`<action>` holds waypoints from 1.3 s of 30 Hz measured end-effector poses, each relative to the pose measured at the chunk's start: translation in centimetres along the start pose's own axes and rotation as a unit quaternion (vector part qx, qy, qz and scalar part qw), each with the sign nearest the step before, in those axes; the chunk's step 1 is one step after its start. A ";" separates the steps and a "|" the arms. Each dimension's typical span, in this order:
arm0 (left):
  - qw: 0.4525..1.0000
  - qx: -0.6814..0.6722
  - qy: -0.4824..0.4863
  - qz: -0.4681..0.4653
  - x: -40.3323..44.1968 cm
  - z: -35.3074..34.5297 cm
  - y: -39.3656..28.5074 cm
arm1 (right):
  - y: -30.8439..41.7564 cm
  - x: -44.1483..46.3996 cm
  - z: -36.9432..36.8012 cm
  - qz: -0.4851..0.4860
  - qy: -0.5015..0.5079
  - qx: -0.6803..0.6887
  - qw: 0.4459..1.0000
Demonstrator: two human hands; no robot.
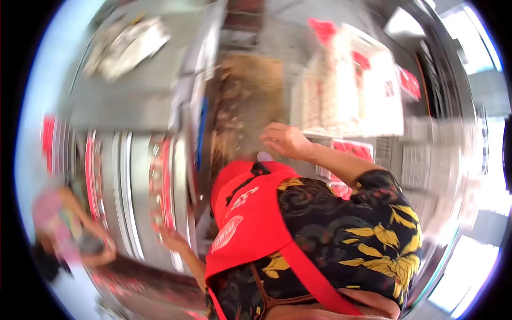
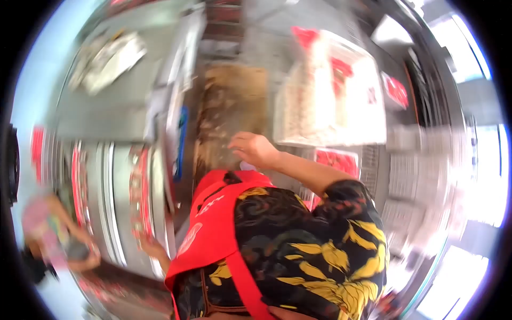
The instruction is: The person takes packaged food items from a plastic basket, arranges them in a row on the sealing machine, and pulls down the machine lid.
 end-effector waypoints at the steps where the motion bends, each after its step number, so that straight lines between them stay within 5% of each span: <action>1: 0.999 0.019 0.043 0.010 0.8 0.2 -0.5 | -1.4 -0.5 1.8 -0.032 -0.040 -0.008 0.999; 2: 0.997 0.046 -0.018 -0.054 1.8 0.2 -1.8 | -2.5 -0.6 3.8 -0.002 -0.123 -0.023 0.992; 4: 0.980 0.056 0.166 0.098 1.9 0.2 -2.7 | -4.2 -0.6 9.8 0.009 -0.249 -0.037 0.968; 6: 0.988 0.040 0.131 0.070 2.1 -0.9 -2.6 | -10.8 -2.6 15.7 -0.152 -0.367 0.004 0.918; 9: 0.992 0.022 0.107 0.063 -0.8 -2.5 -4.2 | -24.6 -7.5 24.7 -0.247 -0.498 0.023 0.831; 11: 0.986 0.021 0.138 0.095 -2.8 -2.4 -8.9 | -36.2 -11.5 31.9 -0.353 -0.466 0.009 0.811; 14: 0.973 0.030 0.194 0.125 -5.6 -2.4 -11.8 | -47.5 -14.3 33.3 -0.458 -0.397 -0.094 0.790; 20: 0.932 0.049 0.302 0.195 -8.8 0.7 -15.9 | -57.6 -10.3 33.4 -0.578 -0.267 -0.174 0.751; 28: 0.894 0.043 0.377 0.237 -9.8 4.0 -16.8 | -66.5 -10.9 30.9 -0.531 -0.283 -0.173 0.780; 32: 0.888 0.015 0.414 0.200 -8.0 3.1 -16.8 | -67.5 -14.9 32.5 -0.541 -0.440 -0.152 0.700; 34: 0.892 -0.018 0.430 0.136 -6.5 1.8 -16.8 | -68.0 -16.4 34.7 -0.523 -0.585 -0.078 0.615; 35: 0.897 -0.040 0.434 0.069 -5.6 0.8 -16.8 | -69.3 -16.4 35.8 -0.468 -0.651 0.063 0.594; 36: 0.904 -0.049 0.419 -0.067 -4.9 -0.5 -17.4 | -72.5 -17.2 37.7 -0.412 -0.646 0.034 0.642; 38: 0.853 -0.199 0.401 0.269 -0.2 -2.3 -26.5 | -63.9 -12.6 40.6 -0.273 -0.642 0.232 0.678; 39: 0.866 -0.188 0.400 0.234 0.9 -3.0 -29.3 | -54.7 -8.6 42.1 -0.256 -0.605 0.219 0.721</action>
Point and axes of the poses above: each hand's wrist, its own x-axis towards the middle knuckle, its own z-axis out of the back of the hand, y = z × x, the point moved 4 cm from there along x, towards the middle knuckle, and after that the axes turned 5 degrees about -z, right-handed, at the moved point
